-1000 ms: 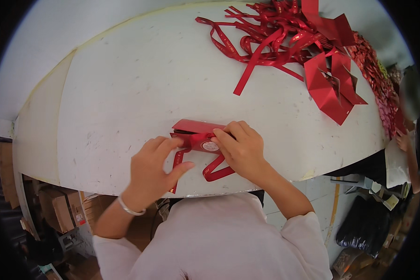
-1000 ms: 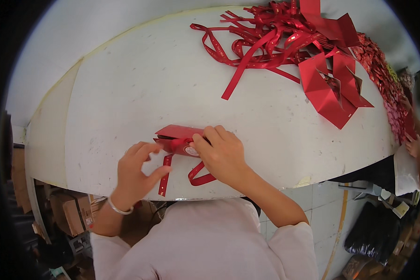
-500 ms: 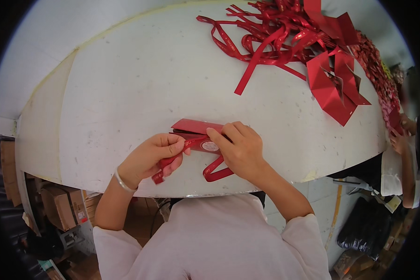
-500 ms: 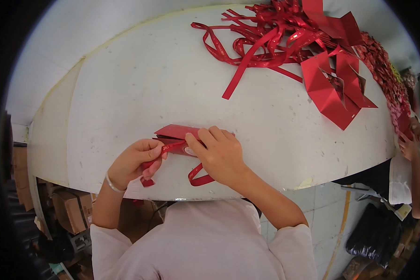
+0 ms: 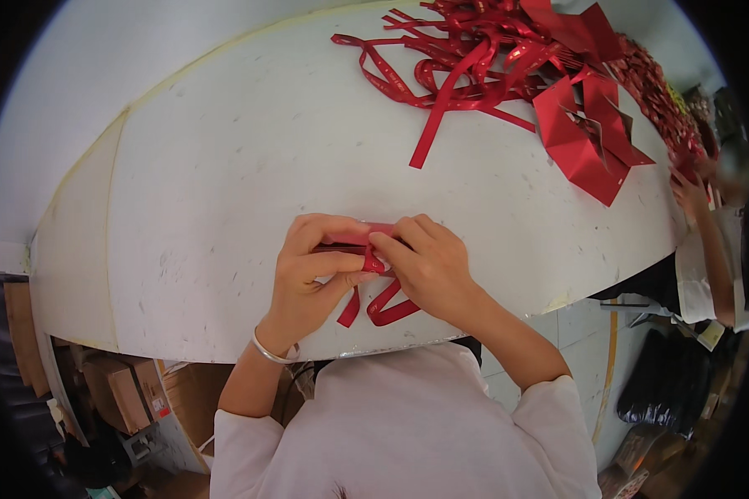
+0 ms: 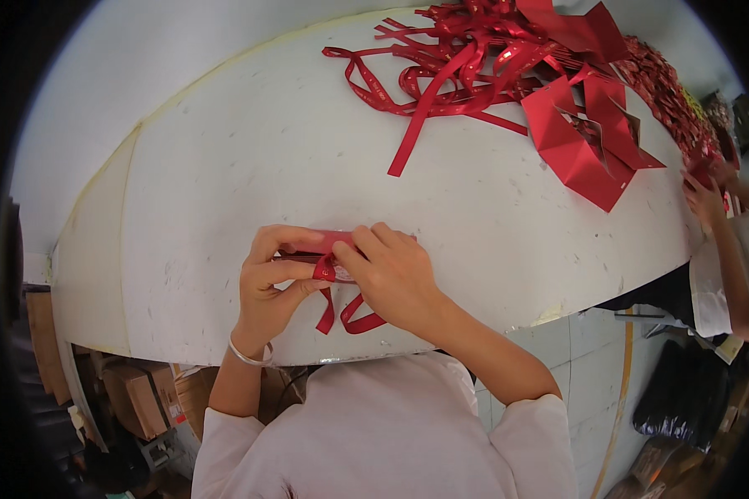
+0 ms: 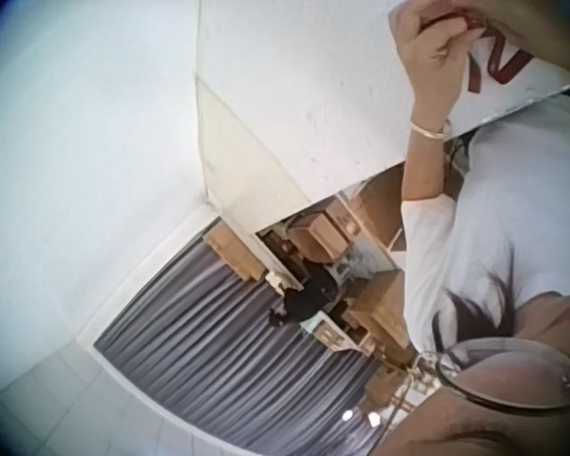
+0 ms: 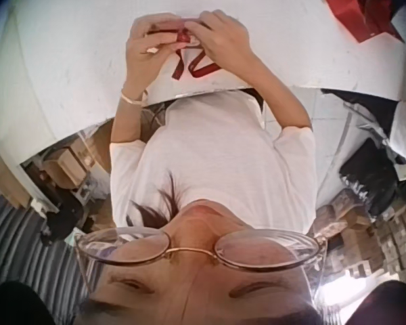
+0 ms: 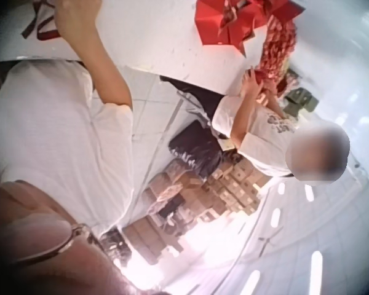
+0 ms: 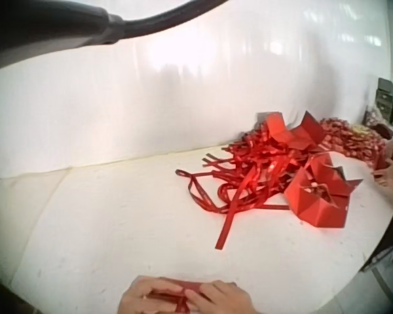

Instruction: The person assembles small red gift boxes by folding the paper, inserting a small item, and tying a red ribbon around the box. They then place the finished boxes into a cardboard box.

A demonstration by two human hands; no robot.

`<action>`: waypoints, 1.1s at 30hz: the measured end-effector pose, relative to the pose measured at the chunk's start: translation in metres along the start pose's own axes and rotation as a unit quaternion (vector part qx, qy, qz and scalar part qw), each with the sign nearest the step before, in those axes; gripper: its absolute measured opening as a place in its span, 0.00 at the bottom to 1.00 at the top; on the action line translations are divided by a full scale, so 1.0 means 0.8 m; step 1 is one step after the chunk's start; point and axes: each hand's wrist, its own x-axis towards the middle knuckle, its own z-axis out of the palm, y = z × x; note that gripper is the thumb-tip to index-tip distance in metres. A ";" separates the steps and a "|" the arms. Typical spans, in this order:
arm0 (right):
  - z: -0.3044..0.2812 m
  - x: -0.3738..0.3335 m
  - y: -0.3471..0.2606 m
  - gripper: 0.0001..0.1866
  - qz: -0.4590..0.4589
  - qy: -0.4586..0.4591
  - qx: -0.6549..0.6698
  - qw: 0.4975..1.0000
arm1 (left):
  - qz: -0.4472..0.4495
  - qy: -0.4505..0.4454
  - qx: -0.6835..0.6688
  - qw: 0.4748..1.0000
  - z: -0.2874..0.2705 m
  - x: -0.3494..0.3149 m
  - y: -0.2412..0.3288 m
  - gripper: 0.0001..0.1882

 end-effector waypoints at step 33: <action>-0.051 0.025 0.005 0.05 0.089 -0.170 0.169 0.967 | -0.076 -0.201 -0.091 0.972 -0.021 0.034 -0.016 0.08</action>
